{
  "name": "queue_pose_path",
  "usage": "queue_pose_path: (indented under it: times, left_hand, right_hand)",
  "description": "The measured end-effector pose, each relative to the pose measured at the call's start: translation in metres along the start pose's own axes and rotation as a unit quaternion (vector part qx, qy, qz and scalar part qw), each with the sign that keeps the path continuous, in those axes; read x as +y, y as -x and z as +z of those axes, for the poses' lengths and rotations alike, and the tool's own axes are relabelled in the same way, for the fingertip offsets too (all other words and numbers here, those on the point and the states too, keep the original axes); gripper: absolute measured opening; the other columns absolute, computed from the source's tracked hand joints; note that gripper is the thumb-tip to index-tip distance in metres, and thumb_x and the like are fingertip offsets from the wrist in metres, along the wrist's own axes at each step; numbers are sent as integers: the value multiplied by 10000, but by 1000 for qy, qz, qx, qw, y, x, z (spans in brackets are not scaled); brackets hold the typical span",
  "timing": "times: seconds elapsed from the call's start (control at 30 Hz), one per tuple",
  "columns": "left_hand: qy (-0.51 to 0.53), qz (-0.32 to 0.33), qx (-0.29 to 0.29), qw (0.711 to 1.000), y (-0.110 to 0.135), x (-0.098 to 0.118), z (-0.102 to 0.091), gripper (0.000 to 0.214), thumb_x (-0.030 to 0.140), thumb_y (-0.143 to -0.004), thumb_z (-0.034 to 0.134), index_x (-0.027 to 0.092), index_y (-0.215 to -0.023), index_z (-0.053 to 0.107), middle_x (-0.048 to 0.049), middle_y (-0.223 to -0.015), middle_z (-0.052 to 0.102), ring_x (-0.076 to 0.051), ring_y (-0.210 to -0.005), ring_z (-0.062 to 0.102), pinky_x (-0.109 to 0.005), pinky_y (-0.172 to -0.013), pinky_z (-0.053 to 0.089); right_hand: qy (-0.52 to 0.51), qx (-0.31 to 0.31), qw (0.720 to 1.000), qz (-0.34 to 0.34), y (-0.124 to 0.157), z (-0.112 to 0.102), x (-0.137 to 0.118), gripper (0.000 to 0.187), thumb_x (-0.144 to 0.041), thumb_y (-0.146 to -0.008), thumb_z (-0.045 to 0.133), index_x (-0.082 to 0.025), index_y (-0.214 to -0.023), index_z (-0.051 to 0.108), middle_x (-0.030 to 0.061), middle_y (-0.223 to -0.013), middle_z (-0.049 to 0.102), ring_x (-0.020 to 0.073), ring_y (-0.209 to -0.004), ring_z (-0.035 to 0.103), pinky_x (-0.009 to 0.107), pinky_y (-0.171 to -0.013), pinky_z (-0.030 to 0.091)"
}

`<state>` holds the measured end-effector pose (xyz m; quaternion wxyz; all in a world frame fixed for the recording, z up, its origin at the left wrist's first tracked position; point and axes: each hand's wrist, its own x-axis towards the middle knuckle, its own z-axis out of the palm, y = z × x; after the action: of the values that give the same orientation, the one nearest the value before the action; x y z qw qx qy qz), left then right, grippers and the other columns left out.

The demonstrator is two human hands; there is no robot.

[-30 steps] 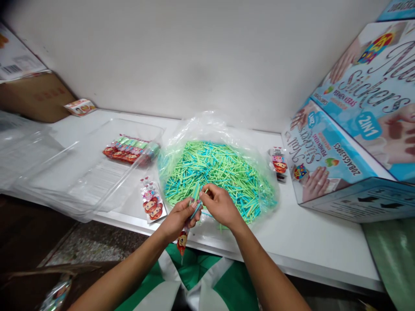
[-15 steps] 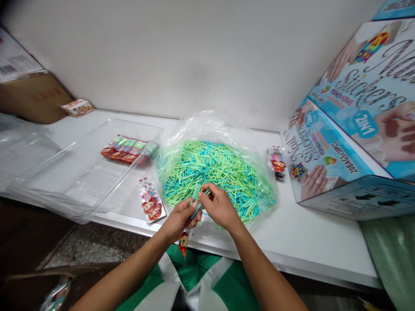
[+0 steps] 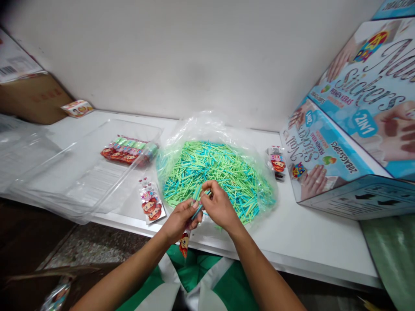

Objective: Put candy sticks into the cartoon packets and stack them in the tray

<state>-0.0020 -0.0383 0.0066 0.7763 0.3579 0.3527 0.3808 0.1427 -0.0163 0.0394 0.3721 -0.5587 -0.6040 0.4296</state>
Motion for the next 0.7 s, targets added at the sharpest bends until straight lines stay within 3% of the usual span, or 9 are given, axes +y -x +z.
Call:
queue_pose_path:
  times: [0.37,0.7]
  left_hand:
    - [1,6,-17,1000,1,-2,-3,309,446,-818,554,142,-809,498,3,-639,576,-36,-411,397,-188,-408,238]
    - [-4,7,-17,1000,2,-2,-3,314,455,-814,557,149,-792,493,0,-643,583,-48,-417,421,-188,-403,256]
  right_hand:
    - [5,-41,999,-16,-1,-1,-1,170,-353,-832,505,-204,-885,568,-8,-745,580,127,-604,513,260,-585,429]
    - [33,-32,999,10,-2,2,1,58,-243,-780,495,-228,-836,493,-51,-603,509,124,-517,495,244,-508,399]
